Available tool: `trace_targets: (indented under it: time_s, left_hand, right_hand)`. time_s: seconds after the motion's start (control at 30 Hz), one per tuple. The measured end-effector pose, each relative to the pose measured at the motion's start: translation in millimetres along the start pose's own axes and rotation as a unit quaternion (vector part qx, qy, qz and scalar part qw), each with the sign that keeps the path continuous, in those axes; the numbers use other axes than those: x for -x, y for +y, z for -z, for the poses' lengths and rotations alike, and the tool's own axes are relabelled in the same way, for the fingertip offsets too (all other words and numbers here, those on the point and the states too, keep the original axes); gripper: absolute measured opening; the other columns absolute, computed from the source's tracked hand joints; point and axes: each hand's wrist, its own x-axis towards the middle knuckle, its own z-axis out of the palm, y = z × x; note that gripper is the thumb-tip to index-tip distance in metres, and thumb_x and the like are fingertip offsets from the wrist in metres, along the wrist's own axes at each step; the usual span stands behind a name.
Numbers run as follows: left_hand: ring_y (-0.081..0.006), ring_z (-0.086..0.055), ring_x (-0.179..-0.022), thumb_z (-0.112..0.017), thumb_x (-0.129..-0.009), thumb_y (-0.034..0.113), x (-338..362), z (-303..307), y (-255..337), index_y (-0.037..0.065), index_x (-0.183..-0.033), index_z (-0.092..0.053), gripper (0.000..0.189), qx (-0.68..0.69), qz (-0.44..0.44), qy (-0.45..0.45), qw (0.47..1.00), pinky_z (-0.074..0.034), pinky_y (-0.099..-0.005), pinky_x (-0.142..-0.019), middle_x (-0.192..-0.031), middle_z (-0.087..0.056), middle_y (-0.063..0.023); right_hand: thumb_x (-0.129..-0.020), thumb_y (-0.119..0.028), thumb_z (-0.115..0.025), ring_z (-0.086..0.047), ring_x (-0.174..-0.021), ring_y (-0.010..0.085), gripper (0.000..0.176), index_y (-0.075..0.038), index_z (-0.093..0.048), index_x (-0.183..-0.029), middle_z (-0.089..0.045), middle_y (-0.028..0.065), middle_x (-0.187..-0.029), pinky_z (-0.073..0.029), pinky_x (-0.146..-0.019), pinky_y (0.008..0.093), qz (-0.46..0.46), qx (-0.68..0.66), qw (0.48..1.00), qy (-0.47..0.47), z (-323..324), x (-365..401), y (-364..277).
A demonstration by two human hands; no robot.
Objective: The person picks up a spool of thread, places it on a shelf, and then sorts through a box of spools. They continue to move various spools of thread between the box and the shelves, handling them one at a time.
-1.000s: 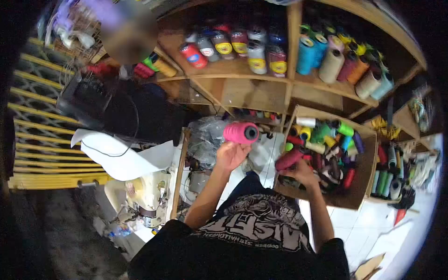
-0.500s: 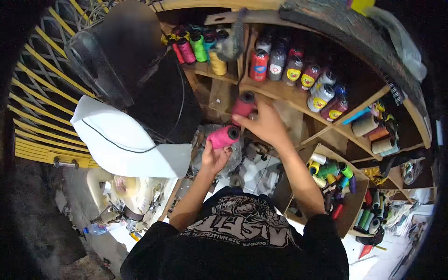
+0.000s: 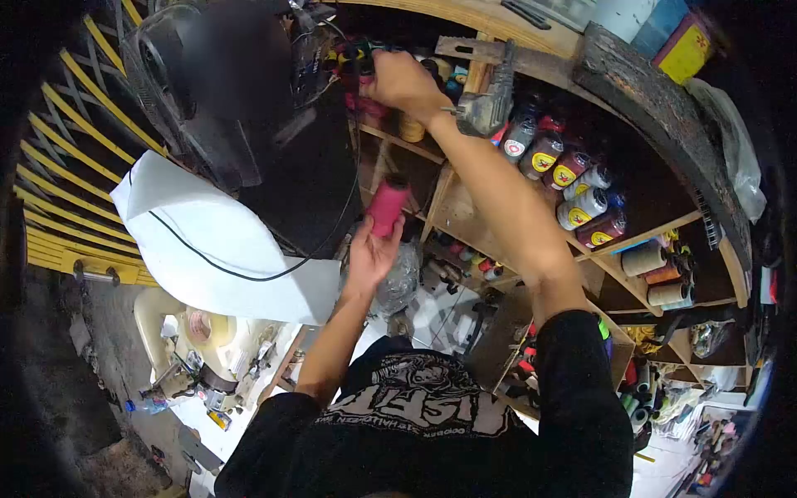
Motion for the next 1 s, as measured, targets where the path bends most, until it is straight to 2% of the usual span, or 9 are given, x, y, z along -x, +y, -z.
trace_targets:
  time_s: [0.17,0.27,0.47,0.57,0.7,0.73,0.8,0.97,1.0]
  left_hand:
    - [-0.0313,-0.051,-0.108,-0.061,-0.086,0.014,-18,2,1,-0.001,-0.122,-0.043,0.043,0.048,-0.010,-0.026,0.998,-0.047,-0.0386,-0.094,-0.119,-0.050,-0.0178]
    - [-0.0306,-0.053,-0.105,-0.059,-0.087,0.014,-19,-2,0,-0.002,-0.121,-0.044,0.041,0.072,-0.001,-0.016,0.997,-0.048,-0.0380,-0.093,-0.117,-0.052,-0.0171]
    - [-0.0274,-0.057,-0.097,-0.061,-0.087,0.018,-45,-11,-5,-0.002,-0.118,-0.047,0.040,0.106,-0.060,-0.076,0.990,-0.050,-0.0355,-0.085,-0.109,-0.057,-0.0137]
    - [-0.0252,-0.058,-0.092,-0.065,-0.084,0.023,-78,-13,-6,-0.001,-0.117,-0.048,0.043,0.105,-0.095,-0.107,0.984,-0.050,-0.0339,-0.081,-0.103,-0.059,-0.0119]
    - [-0.0251,-0.058,-0.093,-0.064,-0.085,0.020,-115,-19,-2,-0.001,-0.116,-0.050,0.040,0.089,-0.144,-0.127,0.977,-0.051,-0.0336,-0.082,-0.104,-0.059,-0.0139]
    - [-0.0257,-0.057,-0.095,-0.062,-0.086,0.018,-121,-21,0,-0.001,-0.116,-0.050,0.038,0.095,-0.151,-0.129,0.975,-0.052,-0.0338,-0.082,-0.106,-0.058,-0.0154]
    - [-0.0258,-0.058,-0.093,-0.062,-0.086,0.018,-129,-26,7,-0.001,-0.116,-0.050,0.038,0.095,-0.142,-0.110,0.979,-0.053,-0.0330,-0.081,-0.106,-0.058,-0.0150]
    - [-0.0251,-0.060,-0.086,-0.063,-0.085,0.022,-147,-27,12,-0.002,-0.112,-0.052,0.037,0.045,-0.170,-0.099,0.979,-0.053,-0.0305,-0.070,-0.094,-0.060,-0.0134]
    - [-0.0225,-0.060,-0.083,-0.063,-0.086,0.024,-136,-39,13,-0.002,-0.108,-0.053,0.036,0.045,-0.144,-0.077,0.985,-0.051,-0.0299,-0.068,-0.086,-0.060,-0.0112]
  right_hand:
    - [-0.070,-0.032,-0.070,-0.061,-0.093,0.0355,0.035,-0.005,-0.064,-0.090,-0.065,0.0178,-0.092,-0.047,-0.079,0.0487,-0.038,0.123,0.988,-0.084,-12,-14,8]
    - [-0.073,-0.029,-0.066,-0.061,-0.094,0.0317,0.027,-0.008,-0.065,-0.089,-0.064,0.0165,-0.091,-0.042,-0.080,0.0515,0.037,0.190,0.981,0.014,-23,-4,14]
    - [-0.073,-0.026,-0.063,-0.054,-0.102,0.0362,0.030,-0.008,-0.062,-0.097,-0.062,0.0185,-0.093,-0.041,-0.082,0.0506,0.030,0.199,0.972,-0.117,-10,-4,3]
    - [-0.074,-0.015,-0.057,-0.061,-0.094,0.0292,0.015,-0.007,-0.065,-0.084,-0.064,0.0153,-0.088,-0.044,-0.077,0.0508,0.078,0.207,0.974,-0.040,-19,-3,15]
    - [-0.070,-0.013,-0.059,-0.059,-0.099,0.0314,0.022,-0.009,-0.066,-0.090,-0.064,0.0163,-0.088,-0.043,-0.084,0.0545,0.043,0.172,0.978,-0.112,-4,-6,2]
    - [-0.076,-0.021,-0.052,-0.058,-0.090,0.0289,0.020,-0.010,-0.063,-0.088,-0.064,0.0113,-0.086,-0.047,-0.070,0.0440,0.127,0.291,0.946,-0.070,-11,-5,17]
    - [-0.076,-0.023,-0.052,-0.058,-0.088,0.0271,0.020,-0.011,-0.063,-0.088,-0.064,0.0098,-0.088,-0.047,-0.067,0.0426,0.176,0.255,0.950,-0.047,-27,-16,29]
    - [-0.071,-0.023,-0.062,-0.057,-0.097,0.0342,0.037,-0.013,-0.062,-0.106,-0.060,0.0119,-0.108,-0.049,-0.078,0.0406,0.084,0.135,0.969,-0.187,14,-10,3]
    - [-0.070,-0.024,-0.067,-0.056,-0.104,0.0361,0.050,-0.015,-0.058,-0.118,-0.061,0.0140,-0.108,-0.048,-0.084,0.0418,0.094,0.129,0.974,-0.162,1,-15,12]
